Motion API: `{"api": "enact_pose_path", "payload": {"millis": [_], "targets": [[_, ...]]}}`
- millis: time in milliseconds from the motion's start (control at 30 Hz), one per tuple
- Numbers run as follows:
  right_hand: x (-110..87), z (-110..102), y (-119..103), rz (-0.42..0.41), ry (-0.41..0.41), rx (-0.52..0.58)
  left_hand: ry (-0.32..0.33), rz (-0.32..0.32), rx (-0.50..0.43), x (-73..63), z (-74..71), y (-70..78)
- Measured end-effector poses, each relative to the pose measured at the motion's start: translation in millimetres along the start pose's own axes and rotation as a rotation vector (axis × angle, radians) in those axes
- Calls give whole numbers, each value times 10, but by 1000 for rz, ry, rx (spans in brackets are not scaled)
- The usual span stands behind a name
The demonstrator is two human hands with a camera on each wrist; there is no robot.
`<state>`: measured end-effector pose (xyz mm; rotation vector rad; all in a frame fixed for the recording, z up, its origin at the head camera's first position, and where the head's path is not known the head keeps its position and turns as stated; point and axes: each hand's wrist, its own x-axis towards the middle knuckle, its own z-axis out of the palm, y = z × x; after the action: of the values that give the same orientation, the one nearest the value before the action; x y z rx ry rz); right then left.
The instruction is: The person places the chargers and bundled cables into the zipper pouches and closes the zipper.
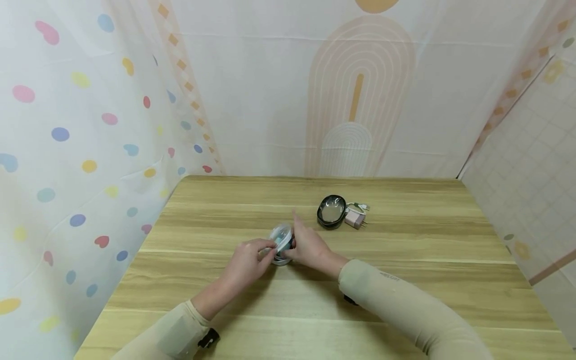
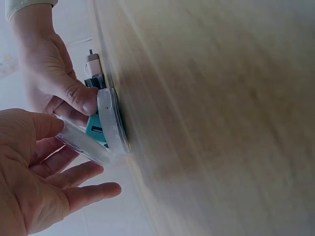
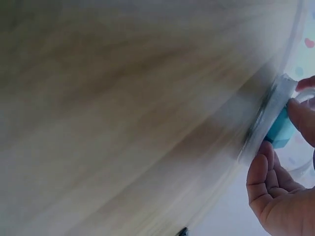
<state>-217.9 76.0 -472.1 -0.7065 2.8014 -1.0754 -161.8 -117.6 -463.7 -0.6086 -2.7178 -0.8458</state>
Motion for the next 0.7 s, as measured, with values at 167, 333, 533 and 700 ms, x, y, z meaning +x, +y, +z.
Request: {"api": "enact_pose_path", "payload": {"millis": [167, 333, 533, 700], "targets": [[-56, -88, 13, 5, 23, -1, 1, 3, 20, -1, 8, 1], [-149, -156, 85, -35, 109, -103, 2, 2, 27, 0, 17, 11], [-267, -202, 211, -327, 56, -339, 12, 9, 38, 1, 29, 17], [-304, -200, 237, -521, -26, -533, 45, 22, 73, -6, 38, 11]]}}
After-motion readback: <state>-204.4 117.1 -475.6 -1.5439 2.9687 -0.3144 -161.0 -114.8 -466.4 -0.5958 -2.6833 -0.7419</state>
